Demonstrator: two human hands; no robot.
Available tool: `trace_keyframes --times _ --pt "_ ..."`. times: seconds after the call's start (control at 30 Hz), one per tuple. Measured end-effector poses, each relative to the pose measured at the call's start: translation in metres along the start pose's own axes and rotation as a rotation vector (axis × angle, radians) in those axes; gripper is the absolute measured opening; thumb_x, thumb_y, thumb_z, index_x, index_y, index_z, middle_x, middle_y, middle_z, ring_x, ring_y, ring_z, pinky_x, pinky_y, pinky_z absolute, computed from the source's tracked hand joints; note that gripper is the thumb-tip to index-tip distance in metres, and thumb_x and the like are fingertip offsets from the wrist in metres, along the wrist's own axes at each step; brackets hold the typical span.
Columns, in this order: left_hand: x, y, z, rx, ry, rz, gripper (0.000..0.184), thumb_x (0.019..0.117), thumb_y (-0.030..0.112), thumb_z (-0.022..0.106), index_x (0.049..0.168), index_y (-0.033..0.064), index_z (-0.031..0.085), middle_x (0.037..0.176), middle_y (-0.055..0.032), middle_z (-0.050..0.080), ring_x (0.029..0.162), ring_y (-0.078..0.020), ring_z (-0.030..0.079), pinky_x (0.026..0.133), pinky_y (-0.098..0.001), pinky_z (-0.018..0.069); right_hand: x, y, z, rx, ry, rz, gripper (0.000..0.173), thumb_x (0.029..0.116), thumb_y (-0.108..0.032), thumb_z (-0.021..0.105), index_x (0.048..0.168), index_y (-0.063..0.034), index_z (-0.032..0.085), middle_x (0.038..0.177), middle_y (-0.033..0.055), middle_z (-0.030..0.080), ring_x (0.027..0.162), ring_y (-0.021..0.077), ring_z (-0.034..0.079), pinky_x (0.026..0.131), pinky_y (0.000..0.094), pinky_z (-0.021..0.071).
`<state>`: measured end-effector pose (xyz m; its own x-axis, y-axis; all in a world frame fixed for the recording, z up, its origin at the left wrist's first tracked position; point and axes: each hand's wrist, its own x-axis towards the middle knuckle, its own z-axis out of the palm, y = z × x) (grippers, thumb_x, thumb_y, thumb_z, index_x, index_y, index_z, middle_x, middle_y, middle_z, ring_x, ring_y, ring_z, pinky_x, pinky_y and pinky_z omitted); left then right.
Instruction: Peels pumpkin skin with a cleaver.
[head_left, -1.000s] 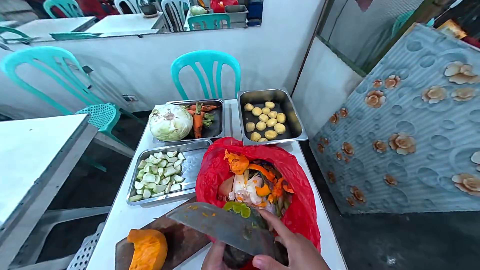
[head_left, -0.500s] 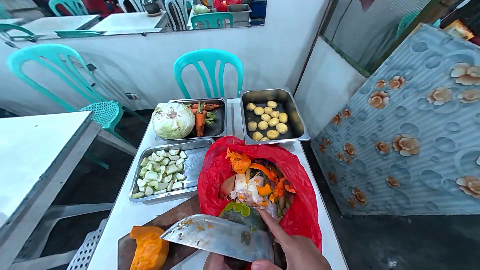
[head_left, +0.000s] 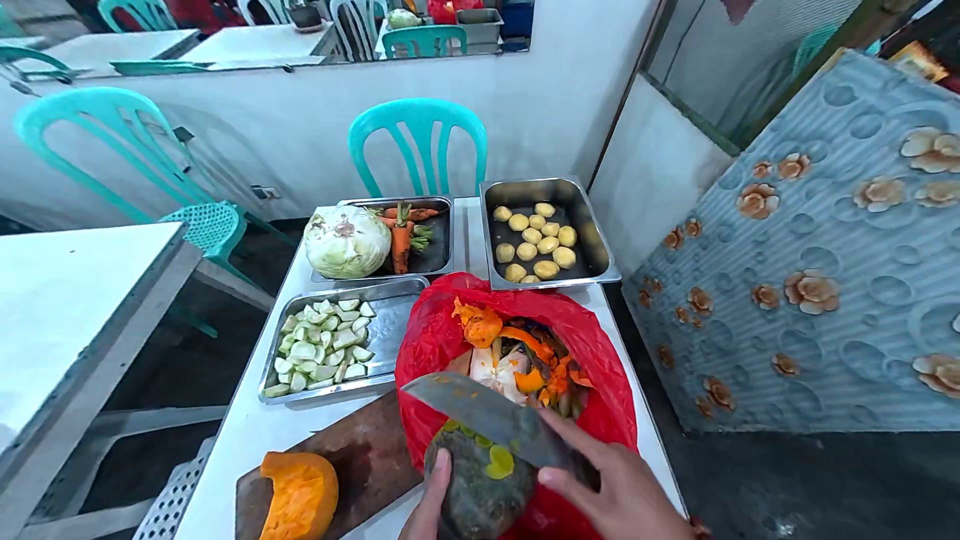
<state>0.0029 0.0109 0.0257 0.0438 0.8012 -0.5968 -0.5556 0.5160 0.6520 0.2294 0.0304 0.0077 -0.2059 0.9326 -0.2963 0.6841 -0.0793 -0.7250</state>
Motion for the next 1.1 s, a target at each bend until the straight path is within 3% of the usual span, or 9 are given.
trace_keyframes --times 0.1,0.2,0.3,0.67,0.73,0.83,0.93,0.97,1.1 --pt "-0.003 0.005 0.003 0.058 0.003 0.025 0.048 0.1125 0.035 0.031 0.142 0.0011 0.048 0.128 -0.0143 0.066 0.119 -0.0220 0.064 0.106 -0.0445 0.0511 0.001 0.008 -0.011 0.084 -0.116 0.048 0.080 0.0948 -0.072 0.051 0.156 -0.0216 0.046 0.120 0.0154 0.073 0.101 0.0330 0.072 0.087 0.0617 0.0551" --pt "0.000 0.001 0.007 0.099 0.033 0.063 0.044 0.1122 0.029 0.034 0.140 -0.0019 0.048 0.121 -0.0131 0.068 0.113 -0.0190 0.066 0.103 -0.0410 0.0532 -0.005 -0.012 -0.012 0.210 -0.183 -0.022 0.085 0.0970 -0.066 0.054 0.158 -0.0083 0.039 0.113 0.0202 0.072 0.095 0.0336 0.072 0.085 0.0614 0.0558" --pt "-0.003 -0.005 0.009 0.089 0.046 0.100 0.032 0.1116 0.020 0.032 0.129 -0.0005 0.049 0.108 -0.0075 0.070 0.102 -0.0138 0.068 0.098 -0.0369 0.0555 -0.008 -0.027 -0.003 0.240 -0.169 -0.045 0.085 0.0955 -0.067 0.056 0.158 -0.0122 0.039 0.113 0.0179 0.073 0.095 0.0315 0.072 0.084 0.0601 0.0566" --pt "-0.002 -0.008 0.008 0.090 0.054 0.139 0.033 0.1107 0.016 0.033 0.133 -0.0031 0.047 0.113 -0.0093 0.069 0.106 -0.0144 0.068 0.101 -0.0375 0.0542 -0.011 -0.029 0.006 0.082 -0.041 -0.052 0.077 0.0954 -0.068 0.055 0.154 -0.0177 0.050 0.098 0.0162 0.076 0.082 0.0329 0.073 0.074 0.0603 0.0567" --pt "-0.001 -0.006 0.008 0.093 0.042 0.122 0.037 0.1114 0.020 0.034 0.137 -0.0034 0.047 0.118 -0.0112 0.068 0.110 -0.0163 0.067 0.103 -0.0388 0.0530 -0.010 -0.022 0.005 0.104 -0.022 -0.058 0.072 0.0959 -0.067 0.055 0.151 -0.0203 0.054 0.104 0.0149 0.076 0.087 0.0318 0.074 0.076 0.0606 0.0568" --pt "-0.001 0.001 0.006 0.121 0.023 0.088 0.043 0.1118 0.028 0.036 0.140 -0.0037 0.047 0.120 -0.0140 0.068 0.112 -0.0194 0.067 0.103 -0.0414 0.0536 -0.004 -0.008 -0.001 0.248 -0.075 0.002 0.068 0.0992 -0.060 0.056 0.153 -0.0187 0.051 0.135 0.0098 0.068 0.114 0.0239 0.069 0.097 0.0546 0.0549" --pt "-0.001 0.003 0.005 0.176 0.022 0.096 0.043 0.1116 0.027 0.037 0.138 -0.0054 0.047 0.116 -0.0143 0.070 0.108 -0.0202 0.069 0.101 -0.0419 0.0554 -0.002 -0.009 -0.007 0.407 -0.142 0.003 0.067 0.1015 -0.052 0.057 0.156 -0.0152 0.045 0.108 0.0104 0.068 0.073 0.0139 0.060 0.068 0.0368 0.0525" --pt "0.000 0.003 0.005 0.197 0.023 0.101 0.043 0.1114 0.026 0.038 0.139 -0.0058 0.047 0.116 -0.0143 0.070 0.108 -0.0199 0.069 0.100 -0.0417 0.0557 -0.002 -0.013 -0.009 0.426 -0.174 -0.020 0.070 0.1011 -0.053 0.058 0.158 -0.0155 0.042 0.112 0.0118 0.069 0.073 0.0145 0.060 0.068 0.0374 0.0533" --pt "-0.001 0.001 0.006 0.273 0.013 0.141 0.039 0.1099 0.021 0.041 0.136 -0.0073 0.046 0.115 -0.0127 0.069 0.106 -0.0170 0.069 0.099 -0.0397 0.0559 -0.006 -0.027 -0.011 0.404 -0.204 -0.097 0.072 0.0995 -0.055 0.059 0.156 -0.0137 0.044 0.134 0.0117 0.066 0.102 0.0190 0.070 0.089 0.0455 0.0581"
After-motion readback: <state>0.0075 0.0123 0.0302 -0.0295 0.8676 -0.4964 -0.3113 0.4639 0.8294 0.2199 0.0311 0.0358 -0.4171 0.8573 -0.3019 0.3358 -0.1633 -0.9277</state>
